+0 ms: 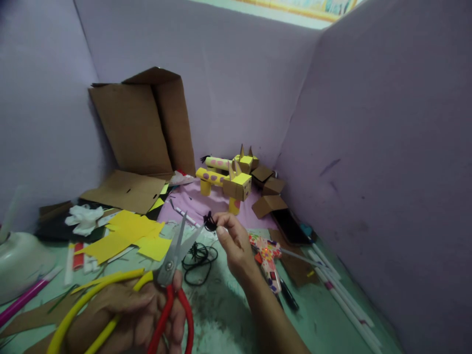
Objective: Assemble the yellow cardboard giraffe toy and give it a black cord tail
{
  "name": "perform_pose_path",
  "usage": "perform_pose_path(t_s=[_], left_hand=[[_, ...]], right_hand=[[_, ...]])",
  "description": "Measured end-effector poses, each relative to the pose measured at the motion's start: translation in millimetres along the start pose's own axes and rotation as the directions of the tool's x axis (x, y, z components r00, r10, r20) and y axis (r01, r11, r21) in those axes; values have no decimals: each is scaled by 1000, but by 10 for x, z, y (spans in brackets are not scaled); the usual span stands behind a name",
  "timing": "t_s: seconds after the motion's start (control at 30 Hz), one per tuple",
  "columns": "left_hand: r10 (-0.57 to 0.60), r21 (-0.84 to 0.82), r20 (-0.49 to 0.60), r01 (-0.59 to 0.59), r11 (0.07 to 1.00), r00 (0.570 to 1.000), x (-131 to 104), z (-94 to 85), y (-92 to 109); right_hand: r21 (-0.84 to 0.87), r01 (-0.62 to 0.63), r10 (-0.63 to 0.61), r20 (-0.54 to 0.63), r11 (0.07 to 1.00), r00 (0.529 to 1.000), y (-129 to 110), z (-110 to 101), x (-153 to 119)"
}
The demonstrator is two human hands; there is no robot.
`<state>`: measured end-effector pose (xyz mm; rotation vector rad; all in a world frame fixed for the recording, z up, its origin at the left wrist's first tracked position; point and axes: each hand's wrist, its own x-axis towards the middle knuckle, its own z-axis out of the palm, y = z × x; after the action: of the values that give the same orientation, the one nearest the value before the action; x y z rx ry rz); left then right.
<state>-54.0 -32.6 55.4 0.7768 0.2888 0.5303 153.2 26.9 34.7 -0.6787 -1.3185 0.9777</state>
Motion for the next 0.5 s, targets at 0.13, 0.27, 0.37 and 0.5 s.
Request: perform_pose_path(t_s=[0.13,0.27,0.37,0.5], left_hand=[[5,-26,-57,-6,1000,998,-11,-31,-30],[13,2,-19,-13,1000,1000,-3,-60,-55],[36,-13,-2,-36,999,999,16,-62,-59],[69,-46,-21,-70,996,997,44,-54,-44]], right_hand=[[-110,19,-14,48,994,999,-40,-4,5],[-173,27,-5,126,985,992,-52,-23,7],[-203,6,33,191,979,981,-67,-28,2],[-198,-26,85,298,980,951,-96,-6,-13]])
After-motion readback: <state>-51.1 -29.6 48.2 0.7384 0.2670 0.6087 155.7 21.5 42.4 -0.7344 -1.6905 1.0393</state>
